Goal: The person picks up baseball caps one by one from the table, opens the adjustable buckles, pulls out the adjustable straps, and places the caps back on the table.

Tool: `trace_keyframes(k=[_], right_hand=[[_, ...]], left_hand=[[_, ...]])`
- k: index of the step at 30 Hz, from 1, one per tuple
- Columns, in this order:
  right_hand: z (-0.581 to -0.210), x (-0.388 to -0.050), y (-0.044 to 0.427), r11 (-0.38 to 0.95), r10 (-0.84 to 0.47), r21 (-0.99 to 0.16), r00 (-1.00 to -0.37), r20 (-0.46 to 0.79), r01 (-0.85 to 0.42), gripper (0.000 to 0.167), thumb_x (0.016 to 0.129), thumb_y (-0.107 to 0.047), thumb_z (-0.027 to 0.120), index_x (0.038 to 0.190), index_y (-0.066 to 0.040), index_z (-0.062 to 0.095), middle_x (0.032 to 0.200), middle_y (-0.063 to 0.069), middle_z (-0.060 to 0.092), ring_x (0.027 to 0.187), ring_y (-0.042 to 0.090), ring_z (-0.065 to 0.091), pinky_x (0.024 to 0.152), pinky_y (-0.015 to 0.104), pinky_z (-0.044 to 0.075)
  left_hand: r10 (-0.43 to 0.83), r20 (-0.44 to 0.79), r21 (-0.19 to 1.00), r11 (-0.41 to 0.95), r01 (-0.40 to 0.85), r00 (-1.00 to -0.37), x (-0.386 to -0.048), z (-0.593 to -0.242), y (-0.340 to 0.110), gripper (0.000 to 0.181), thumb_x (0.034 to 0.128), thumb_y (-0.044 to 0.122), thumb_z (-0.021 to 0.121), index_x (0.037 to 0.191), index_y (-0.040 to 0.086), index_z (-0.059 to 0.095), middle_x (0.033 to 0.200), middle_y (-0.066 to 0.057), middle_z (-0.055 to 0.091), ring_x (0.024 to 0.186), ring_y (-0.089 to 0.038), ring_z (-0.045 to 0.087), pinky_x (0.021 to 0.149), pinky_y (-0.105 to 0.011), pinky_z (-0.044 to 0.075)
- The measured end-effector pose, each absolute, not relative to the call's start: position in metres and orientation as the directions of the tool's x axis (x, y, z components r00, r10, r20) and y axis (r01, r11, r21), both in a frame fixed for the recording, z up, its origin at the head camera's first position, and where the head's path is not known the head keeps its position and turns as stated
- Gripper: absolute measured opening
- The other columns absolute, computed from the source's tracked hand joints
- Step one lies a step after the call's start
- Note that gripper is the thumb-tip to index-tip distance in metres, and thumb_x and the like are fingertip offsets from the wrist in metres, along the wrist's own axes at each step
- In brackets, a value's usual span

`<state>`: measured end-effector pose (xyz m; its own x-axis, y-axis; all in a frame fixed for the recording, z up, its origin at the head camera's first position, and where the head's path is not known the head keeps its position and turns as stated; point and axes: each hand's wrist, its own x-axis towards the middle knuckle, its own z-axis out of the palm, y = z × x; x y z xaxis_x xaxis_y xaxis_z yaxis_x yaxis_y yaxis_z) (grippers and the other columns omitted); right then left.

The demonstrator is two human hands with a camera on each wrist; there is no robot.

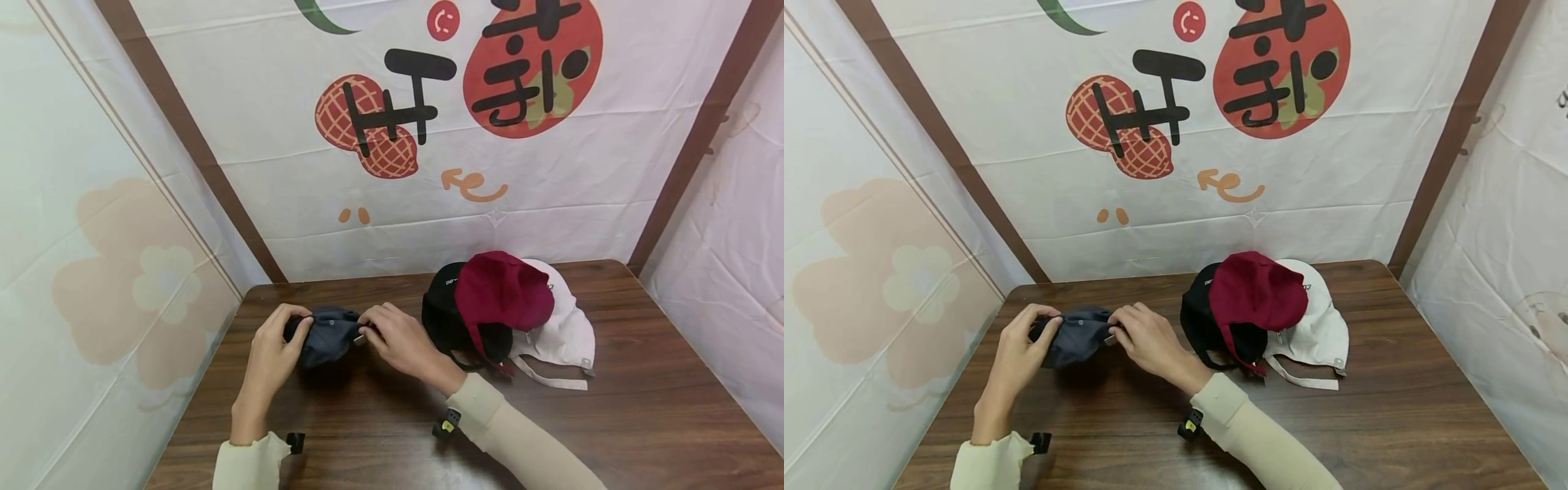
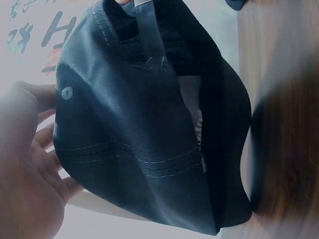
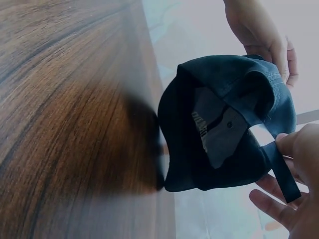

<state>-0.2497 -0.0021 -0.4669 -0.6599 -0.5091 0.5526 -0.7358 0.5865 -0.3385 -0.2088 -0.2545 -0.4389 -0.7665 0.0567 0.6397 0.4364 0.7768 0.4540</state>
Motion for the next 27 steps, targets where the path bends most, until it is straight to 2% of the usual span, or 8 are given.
trace_keyframes(k=[7,12,20,23,27], right_hand=[[-0.461,-0.248,0.003,0.566,-0.491,-0.344,-0.641,0.59,-0.75,0.016,0.107,-0.028,0.067,0.12,-0.02,0.073,0.113,-0.008,0.074,0.096,0.008,0.063,0.076,0.024,0.056],[-0.457,-0.244,0.008,0.526,-0.473,-0.369,-0.624,0.622,-0.766,0.018,0.104,-0.027,0.072,0.12,-0.02,0.072,0.114,-0.008,0.073,0.1,0.008,0.066,0.081,0.024,0.058],[-0.458,-0.242,0.017,0.416,-0.479,-0.318,-0.502,0.72,-0.852,0.013,0.099,-0.023,0.078,0.11,-0.02,0.071,0.119,-0.006,0.07,0.105,0.009,0.063,0.082,0.022,0.054],[-0.46,-0.241,0.021,0.4,-0.497,-0.294,-0.475,0.726,-0.868,0.019,0.096,-0.026,0.081,0.111,-0.02,0.07,0.126,-0.004,0.068,0.11,0.01,0.062,0.082,0.023,0.054],[-0.464,-0.242,0.024,0.39,-0.537,-0.255,-0.444,0.718,-0.885,0.036,0.089,-0.027,0.088,0.117,-0.019,0.068,0.134,-0.001,0.064,0.117,0.013,0.06,0.085,0.024,0.054]], left_hand=[[0.041,0.647,0.468,0.767,0.439,-0.761,-0.207,-0.433,-0.249,0.01,0.1022,0.01,0.072,0.112,0.011,0.071,0.11,-0.004,0.073,0.102,-0.026,0.07,0.084,-0.031,0.049],[0.038,0.666,0.464,0.76,0.454,-0.745,-0.207,-0.429,-0.245,0.01,0.1009,0.008,0.073,0.111,0.009,0.07,0.108,-0.006,0.074,0.098,-0.025,0.07,0.084,-0.02,0.046],[0.021,0.696,0.471,0.741,0.478,-0.718,-0.207,-0.422,-0.239,0.01,0.0999,0.005,0.073,0.109,0.006,0.07,0.104,-0.009,0.074,0.096,-0.023,0.07,0.088,-0.014,0.045],[0.016,0.702,0.475,0.734,0.485,-0.712,-0.207,-0.42,-0.237,0.009,0.0998,0.005,0.073,0.109,0.005,0.07,0.103,-0.009,0.074,0.096,-0.02,0.068,0.088,-0.014,0.045],[0.01,0.707,0.479,0.728,0.49,-0.707,-0.207,-0.419,-0.235,0.009,0.0995,0.004,0.073,0.108,0.004,0.071,0.102,-0.009,0.074,0.094,-0.016,0.066,0.087,-0.013,0.044]])
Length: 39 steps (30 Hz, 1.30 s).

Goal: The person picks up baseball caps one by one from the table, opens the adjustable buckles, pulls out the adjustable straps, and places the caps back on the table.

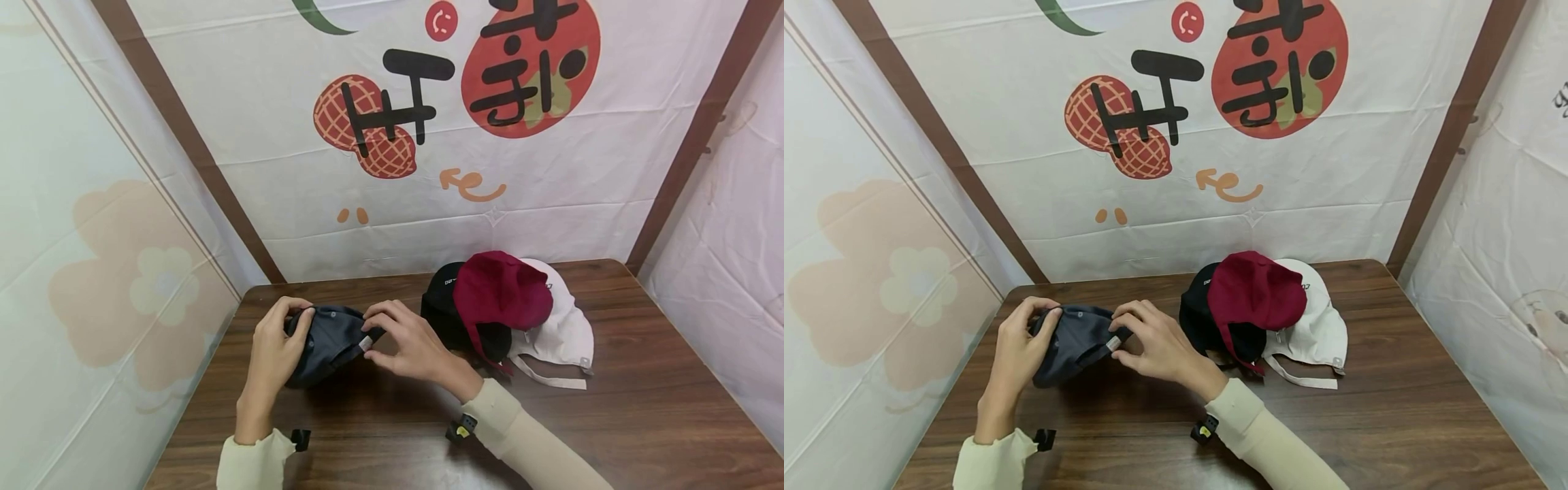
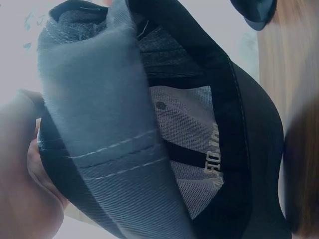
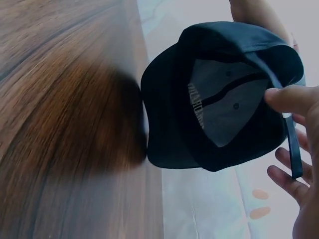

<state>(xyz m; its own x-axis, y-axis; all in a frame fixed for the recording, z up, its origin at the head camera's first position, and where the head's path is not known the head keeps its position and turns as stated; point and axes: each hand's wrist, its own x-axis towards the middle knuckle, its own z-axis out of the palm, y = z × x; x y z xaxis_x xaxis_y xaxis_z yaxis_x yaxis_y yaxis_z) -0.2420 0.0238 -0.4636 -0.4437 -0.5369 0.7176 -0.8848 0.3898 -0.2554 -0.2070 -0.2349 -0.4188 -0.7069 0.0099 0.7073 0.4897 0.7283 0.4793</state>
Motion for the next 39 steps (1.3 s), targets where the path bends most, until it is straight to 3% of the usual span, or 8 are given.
trace_keyframes(k=[4,9,17,39], right_hand=[[-0.466,-0.243,0.025,0.402,-0.556,-0.183,-0.398,0.73,-0.897,0.041,0.086,-0.02,0.09,0.119,-0.015,0.067,0.136,0.002,0.062,0.118,0.016,0.061,0.088,0.027,0.055],[-0.466,-0.245,0.027,0.414,-0.513,-0.149,-0.366,0.777,-0.898,0.029,0.089,-0.011,0.086,0.111,-0.014,0.069,0.129,0.001,0.065,0.111,0.014,0.062,0.087,0.026,0.056],[-0.456,-0.246,0.031,0.354,-0.451,-0.143,-0.303,0.839,-0.924,0.019,0.091,-0.012,0.083,0.108,-0.014,0.073,0.12,0.001,0.07,0.105,0.014,0.063,0.084,0.026,0.055],[-0.427,-0.237,0.039,0.294,-0.295,-0.146,-0.234,0.926,-0.945,0.023,0.085,0.0,0.079,0.104,-0.012,0.077,0.108,0.006,0.07,0.093,0.017,0.062,0.07,0.026,0.05]], left_hand=[[0.007,0.708,0.485,0.723,0.493,-0.706,-0.206,-0.417,-0.233,0.008,0.0997,0.004,0.073,0.108,0.004,0.071,0.101,-0.01,0.074,0.094,-0.015,0.066,0.086,-0.012,0.044],[0.005,0.701,0.498,0.712,0.495,-0.713,-0.207,-0.415,-0.232,0.008,0.1007,0.005,0.072,0.109,0.005,0.071,0.101,-0.01,0.074,0.092,-0.013,0.064,0.083,-0.012,0.044],[0.004,0.718,0.513,0.672,0.534,-0.696,-0.209,-0.411,-0.23,0.008,0.1001,0.001,0.071,0.108,0.002,0.071,0.1,-0.011,0.073,0.091,-0.005,0.062,0.082,-0.011,0.044],[0.012,0.735,0.524,0.624,0.579,-0.678,-0.203,-0.397,-0.218,0.01,0.098,-0.002,0.072,0.108,0.0,0.071,0.096,-0.012,0.074,0.084,-0.002,0.061,0.077,-0.009,0.046]])
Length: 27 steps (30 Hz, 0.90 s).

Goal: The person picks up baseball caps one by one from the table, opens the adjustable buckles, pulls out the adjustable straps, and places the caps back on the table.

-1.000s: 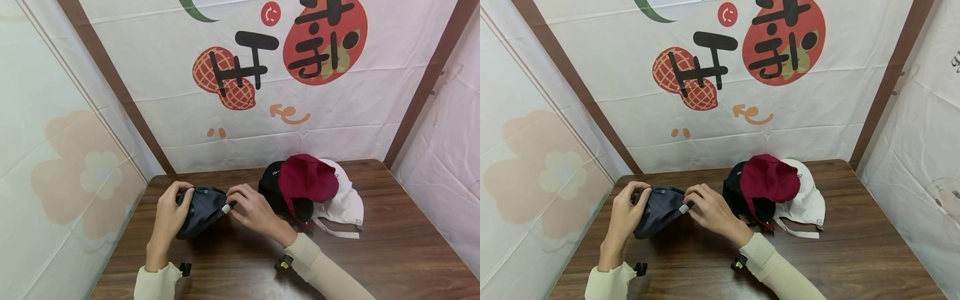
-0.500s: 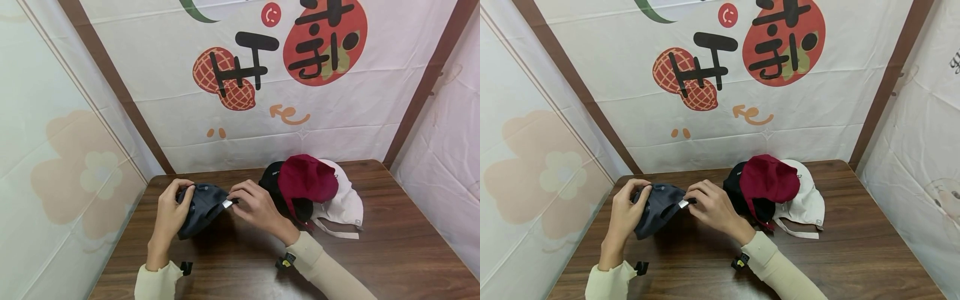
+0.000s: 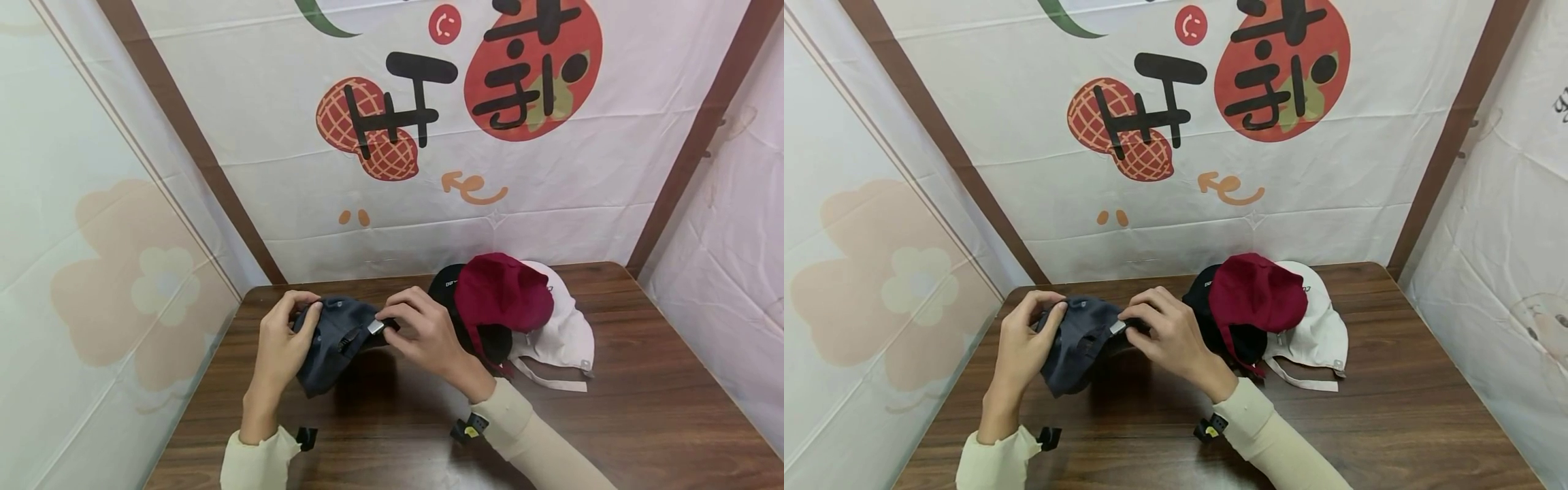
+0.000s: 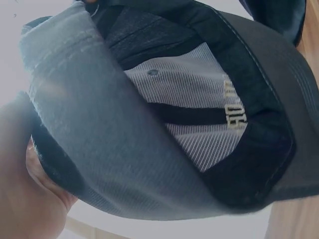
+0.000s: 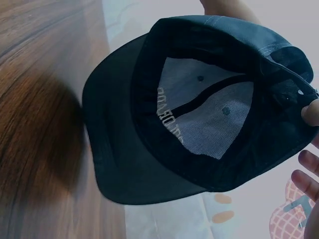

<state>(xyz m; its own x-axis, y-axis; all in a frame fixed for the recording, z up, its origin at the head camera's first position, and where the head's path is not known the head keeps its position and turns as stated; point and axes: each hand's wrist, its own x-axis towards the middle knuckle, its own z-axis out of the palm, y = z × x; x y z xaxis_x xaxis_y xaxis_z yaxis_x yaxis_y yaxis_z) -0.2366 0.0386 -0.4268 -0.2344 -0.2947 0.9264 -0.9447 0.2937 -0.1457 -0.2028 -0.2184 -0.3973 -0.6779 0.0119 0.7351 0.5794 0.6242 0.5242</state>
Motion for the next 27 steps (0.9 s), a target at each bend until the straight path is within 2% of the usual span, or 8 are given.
trace_keyframes(k=[7,14,21,27], right_hand=[[-0.42,-0.232,0.041,0.263,-0.268,-0.159,-0.23,0.936,-0.952,0.021,0.087,0.0,0.076,0.104,-0.011,0.076,0.106,0.008,0.069,0.087,0.016,0.058,0.064,0.023,0.045],[-0.411,-0.227,0.045,0.232,-0.222,-0.169,-0.222,0.949,-0.958,0.022,0.086,0.001,0.076,0.104,-0.011,0.076,0.104,0.006,0.07,0.086,0.015,0.059,0.062,0.023,0.049],[-0.404,-0.222,0.05,0.193,-0.198,-0.202,-0.24,0.95,-0.96,0.026,0.083,0.006,0.078,0.103,-0.011,0.077,0.103,0.007,0.07,0.082,0.016,0.059,0.058,0.028,0.05],[-0.402,-0.22,0.054,0.185,-0.2,-0.209,-0.244,0.949,-0.96,0.025,0.083,0.005,0.078,0.103,-0.01,0.077,0.101,0.007,0.07,0.082,0.017,0.06,0.056,0.03,0.05]], left_hand=[[0.029,0.722,0.54,0.6,0.59,-0.691,-0.201,-0.393,-0.214,0.01,0.0987,-0.001,0.072,0.108,0.002,0.072,0.097,-0.009,0.077,0.083,-0.002,0.062,0.075,-0.009,0.047],[0.061,0.684,0.573,0.573,0.587,-0.727,-0.201,-0.392,-0.209,0.009,0.1006,0.0,0.07,0.109,0.004,0.072,0.098,-0.008,0.076,0.084,0.001,0.066,0.071,-0.009,0.051],[0.125,0.635,0.588,0.562,0.582,-0.762,-0.204,-0.394,-0.203,0.008,0.1018,0.002,0.069,0.109,0.005,0.071,0.094,-0.007,0.074,0.077,-0.002,0.065,0.063,-0.018,0.052],[0.177,0.544,0.631,0.559,0.539,-0.82,-0.208,-0.397,-0.197,0.009,0.1056,0.01,0.066,0.113,0.009,0.071,0.096,-0.004,0.073,0.078,-0.006,0.065,0.069,-0.024,0.055]])
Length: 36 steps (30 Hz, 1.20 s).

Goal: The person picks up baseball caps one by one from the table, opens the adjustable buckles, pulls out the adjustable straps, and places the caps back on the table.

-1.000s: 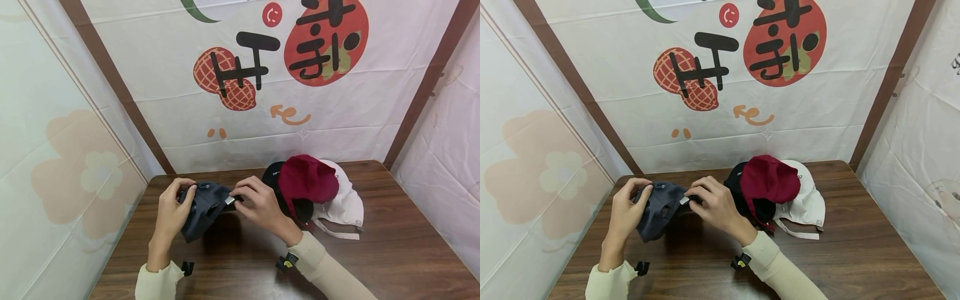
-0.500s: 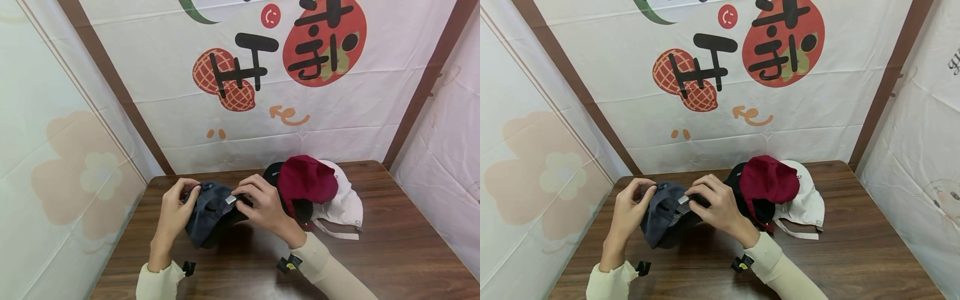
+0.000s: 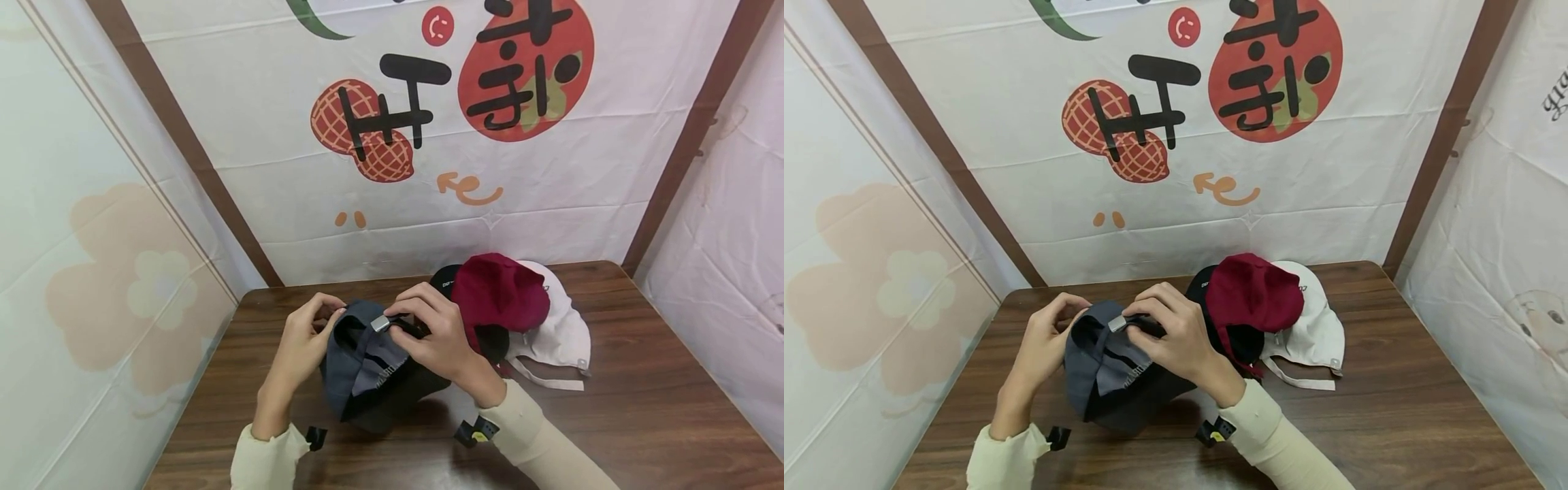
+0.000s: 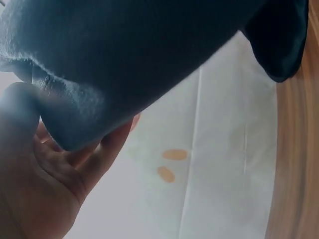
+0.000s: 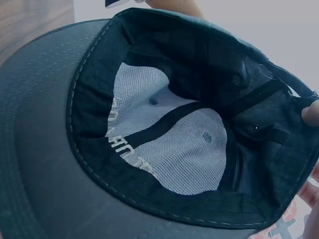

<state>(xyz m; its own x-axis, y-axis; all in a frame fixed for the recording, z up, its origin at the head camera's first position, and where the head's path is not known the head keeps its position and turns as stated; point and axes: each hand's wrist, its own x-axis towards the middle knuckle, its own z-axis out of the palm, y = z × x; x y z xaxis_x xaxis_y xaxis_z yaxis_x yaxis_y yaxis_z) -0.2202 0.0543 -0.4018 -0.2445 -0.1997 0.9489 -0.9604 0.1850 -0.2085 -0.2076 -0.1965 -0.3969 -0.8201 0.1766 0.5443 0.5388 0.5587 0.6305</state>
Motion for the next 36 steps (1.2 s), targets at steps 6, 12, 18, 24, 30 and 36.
trace_keyframes(k=[6,12,18,24,30,36], right_hand=[[-0.403,-0.222,0.057,0.176,-0.192,-0.212,-0.244,0.95,-0.961,0.025,0.083,0.004,0.079,0.104,-0.009,0.077,0.101,0.008,0.07,0.079,0.018,0.061,0.056,0.03,0.049],[-0.405,-0.224,0.06,0.18,-0.176,-0.229,-0.261,0.949,-0.957,0.027,0.082,0.006,0.08,0.105,-0.008,0.077,0.101,0.009,0.07,0.079,0.018,0.061,0.055,0.034,0.05],[-0.408,-0.227,0.065,0.197,-0.156,-0.26,-0.292,0.943,-0.945,0.027,0.083,0.008,0.079,0.105,-0.007,0.076,0.102,0.01,0.07,0.076,0.019,0.06,0.057,0.035,0.051],[-0.409,-0.229,0.068,0.196,-0.129,-0.28,-0.308,0.943,-0.94,0.027,0.083,0.01,0.077,0.104,-0.006,0.076,0.101,0.011,0.069,0.071,0.022,0.058,0.054,0.035,0.047],[-0.411,-0.231,0.07,0.184,-0.112,-0.306,-0.329,0.938,-0.934,0.027,0.085,0.013,0.075,0.105,-0.005,0.076,0.102,0.012,0.068,0.067,0.021,0.053,0.051,0.037,0.044],[-0.412,-0.232,0.074,0.195,-0.112,-0.319,-0.344,0.932,-0.928,0.026,0.086,0.012,0.074,0.106,-0.005,0.075,0.104,0.012,0.067,0.063,0.021,0.051,0.051,0.034,0.044]], left_hand=[[0.257,0.462,0.663,0.536,0.522,-0.849,-0.214,-0.402,-0.191,0.014,0.1069,0.014,0.065,0.119,0.01,0.07,0.103,-0.007,0.073,0.084,-0.012,0.068,0.072,-0.028,0.056],[0.285,0.423,0.655,0.56,0.507,-0.86,-0.218,-0.405,-0.187,0.018,0.1064,0.015,0.066,0.124,0.011,0.069,0.116,-0.009,0.073,0.094,-0.018,0.07,0.08,-0.031,0.059],[0.246,0.482,0.618,0.585,0.526,-0.841,-0.218,-0.402,-0.184,0.014,0.1088,0.014,0.062,0.12,0.016,0.07,0.117,-0.002,0.07,0.097,-0.015,0.07,0.079,-0.03,0.061],[0.212,0.613,0.544,0.586,0.601,-0.762,-0.217,-0.397,-0.179,0.015,0.1036,0.001,0.066,0.113,0.011,0.072,0.111,-0.001,0.071,0.094,-0.014,0.069,0.079,-0.024,0.059],[0.199,0.717,0.476,0.56,0.678,-0.668,-0.213,-0.391,-0.171,0.016,0.1015,-0.004,0.066,0.112,0.006,0.072,0.111,-0.005,0.071,0.095,-0.017,0.068,0.084,-0.018,0.054],[0.206,0.774,0.43,0.524,0.735,-0.599,-0.206,-0.38,-0.155,0.016,0.1009,-0.005,0.064,0.11,0.006,0.074,0.109,-0.007,0.072,0.097,-0.02,0.064,0.085,-0.028,0.053]])
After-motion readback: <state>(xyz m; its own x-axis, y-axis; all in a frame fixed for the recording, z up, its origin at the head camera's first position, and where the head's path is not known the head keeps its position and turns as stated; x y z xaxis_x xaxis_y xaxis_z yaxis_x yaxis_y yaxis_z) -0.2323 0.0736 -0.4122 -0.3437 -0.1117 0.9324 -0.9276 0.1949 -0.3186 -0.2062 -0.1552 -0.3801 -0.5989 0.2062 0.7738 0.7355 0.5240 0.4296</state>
